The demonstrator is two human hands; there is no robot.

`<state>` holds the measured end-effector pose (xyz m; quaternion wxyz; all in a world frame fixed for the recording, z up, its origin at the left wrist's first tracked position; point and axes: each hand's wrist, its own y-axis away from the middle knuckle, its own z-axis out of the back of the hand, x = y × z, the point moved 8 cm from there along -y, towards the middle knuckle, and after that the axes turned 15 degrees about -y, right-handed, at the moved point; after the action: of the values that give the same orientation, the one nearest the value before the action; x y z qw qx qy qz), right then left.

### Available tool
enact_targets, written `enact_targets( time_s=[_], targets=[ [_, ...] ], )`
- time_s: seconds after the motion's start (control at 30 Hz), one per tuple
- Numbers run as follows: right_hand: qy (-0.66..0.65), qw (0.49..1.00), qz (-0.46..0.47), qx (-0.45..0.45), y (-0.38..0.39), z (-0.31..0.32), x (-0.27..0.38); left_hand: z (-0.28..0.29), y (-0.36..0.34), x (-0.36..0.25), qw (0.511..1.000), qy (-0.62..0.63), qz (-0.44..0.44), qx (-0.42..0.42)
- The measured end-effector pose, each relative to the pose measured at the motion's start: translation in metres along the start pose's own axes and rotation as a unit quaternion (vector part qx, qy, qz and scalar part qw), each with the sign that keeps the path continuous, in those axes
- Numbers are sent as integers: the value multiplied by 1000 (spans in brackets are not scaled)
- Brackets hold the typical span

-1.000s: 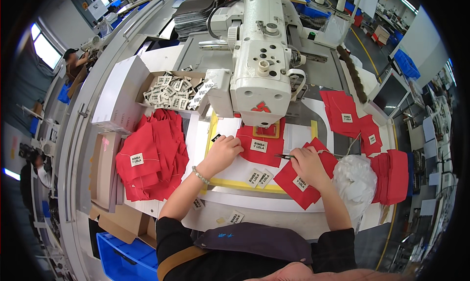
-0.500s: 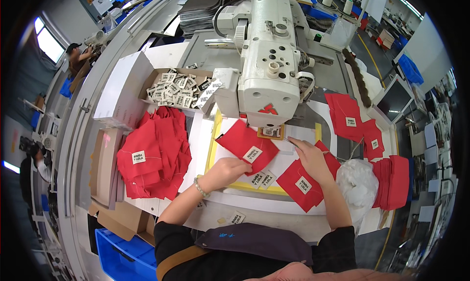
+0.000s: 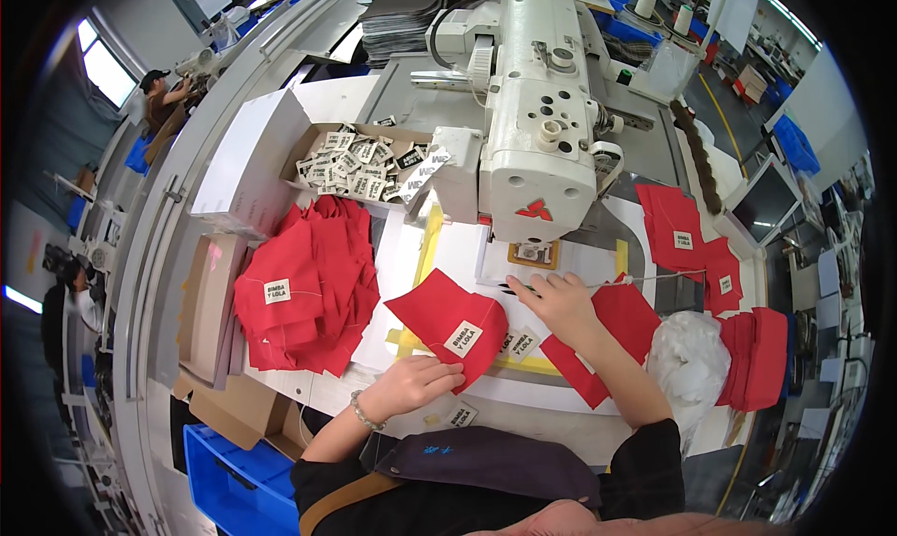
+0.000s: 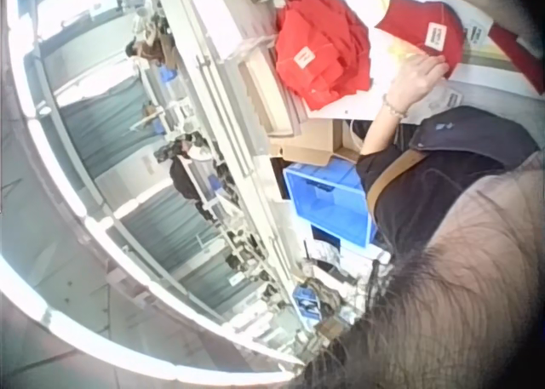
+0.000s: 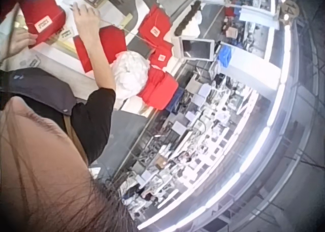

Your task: The person sews white rectangular labels onto red fabric pieces using an industrial sewing machine. They pick up a red fabric piece, place a label on it, and guide it under the machine's needle to stitch it in place. After sewing, they cut the thread and place the finished piece into a stack.

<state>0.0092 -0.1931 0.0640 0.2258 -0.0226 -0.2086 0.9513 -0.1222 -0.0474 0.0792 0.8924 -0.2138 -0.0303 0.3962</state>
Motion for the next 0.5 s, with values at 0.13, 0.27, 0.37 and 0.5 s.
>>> enact_targets(
  time_s=[0.13,0.27,0.37,0.5],
  targets=[
    [11,1000,13,3,-1,-9,4,2,1,1,1000,-2,5,-22],
    [-11,1000,-21,-17,5,-12,-1,19,2,15,996,-14,47,-74],
    [-40,997,-31,-56,-2,2,-3,50,-2,44,973,-19,137,-185],
    [-200,976,-62,-59,-3,5,-7,75,-20,77,951,-13,224,-214]
  ],
)
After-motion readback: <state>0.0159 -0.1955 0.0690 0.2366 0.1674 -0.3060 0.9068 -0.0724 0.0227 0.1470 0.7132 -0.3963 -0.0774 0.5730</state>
